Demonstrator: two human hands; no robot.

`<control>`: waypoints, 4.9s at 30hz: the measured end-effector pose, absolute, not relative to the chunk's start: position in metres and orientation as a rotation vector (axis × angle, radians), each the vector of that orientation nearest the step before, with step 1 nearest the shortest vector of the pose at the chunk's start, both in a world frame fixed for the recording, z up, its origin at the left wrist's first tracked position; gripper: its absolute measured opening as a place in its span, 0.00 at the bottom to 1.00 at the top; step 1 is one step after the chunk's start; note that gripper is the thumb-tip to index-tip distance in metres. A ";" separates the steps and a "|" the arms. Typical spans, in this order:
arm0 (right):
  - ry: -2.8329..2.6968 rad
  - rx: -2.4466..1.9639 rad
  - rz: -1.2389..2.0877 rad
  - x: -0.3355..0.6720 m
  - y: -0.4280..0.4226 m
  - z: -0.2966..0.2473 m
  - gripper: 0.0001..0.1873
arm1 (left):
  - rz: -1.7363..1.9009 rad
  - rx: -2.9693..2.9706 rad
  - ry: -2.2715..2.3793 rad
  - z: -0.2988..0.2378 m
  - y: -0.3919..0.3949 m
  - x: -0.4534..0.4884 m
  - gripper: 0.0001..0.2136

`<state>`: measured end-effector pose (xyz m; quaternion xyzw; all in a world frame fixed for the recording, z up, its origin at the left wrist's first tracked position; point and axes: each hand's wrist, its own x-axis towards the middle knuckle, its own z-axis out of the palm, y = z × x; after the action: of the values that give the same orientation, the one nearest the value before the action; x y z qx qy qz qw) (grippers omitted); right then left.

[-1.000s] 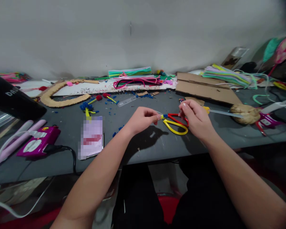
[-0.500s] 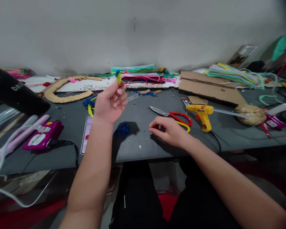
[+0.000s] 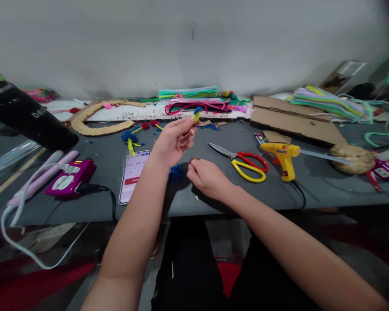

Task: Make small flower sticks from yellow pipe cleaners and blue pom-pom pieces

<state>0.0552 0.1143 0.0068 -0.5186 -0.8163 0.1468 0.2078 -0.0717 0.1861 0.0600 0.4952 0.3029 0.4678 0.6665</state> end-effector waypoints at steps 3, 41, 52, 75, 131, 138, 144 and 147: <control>-2.237 -1.384 0.468 0.052 0.118 0.004 0.12 | 1.036 1.072 0.655 0.059 0.185 -0.071 0.09; -2.274 -1.246 0.441 0.055 0.123 -0.006 0.09 | 1.016 1.022 0.521 0.053 0.189 -0.070 0.08; -2.193 -1.223 0.459 0.061 0.122 -0.002 0.11 | 1.027 1.033 0.594 0.055 0.188 -0.070 0.08; -1.813 -1.129 0.863 0.071 0.129 0.005 0.07 | 1.009 1.019 0.547 0.051 0.191 -0.068 0.09; -1.289 -0.940 1.313 0.131 0.125 0.024 0.14 | 0.752 1.439 0.626 0.043 0.176 -0.046 0.16; -1.247 -0.926 1.402 0.130 0.125 0.024 0.15 | 0.755 1.468 0.588 0.041 0.176 -0.047 0.16; -1.173 -0.902 1.528 0.129 0.122 0.028 0.15 | 0.752 1.489 0.546 0.042 0.175 -0.049 0.17; -1.121 -0.880 1.600 0.129 0.122 0.028 0.14 | 0.741 1.517 0.541 0.041 0.176 -0.050 0.17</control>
<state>0.1288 0.1224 0.0276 -0.3605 -0.4591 0.6556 0.4789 -0.0500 0.1757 0.0415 0.6631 0.2365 0.3237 0.6321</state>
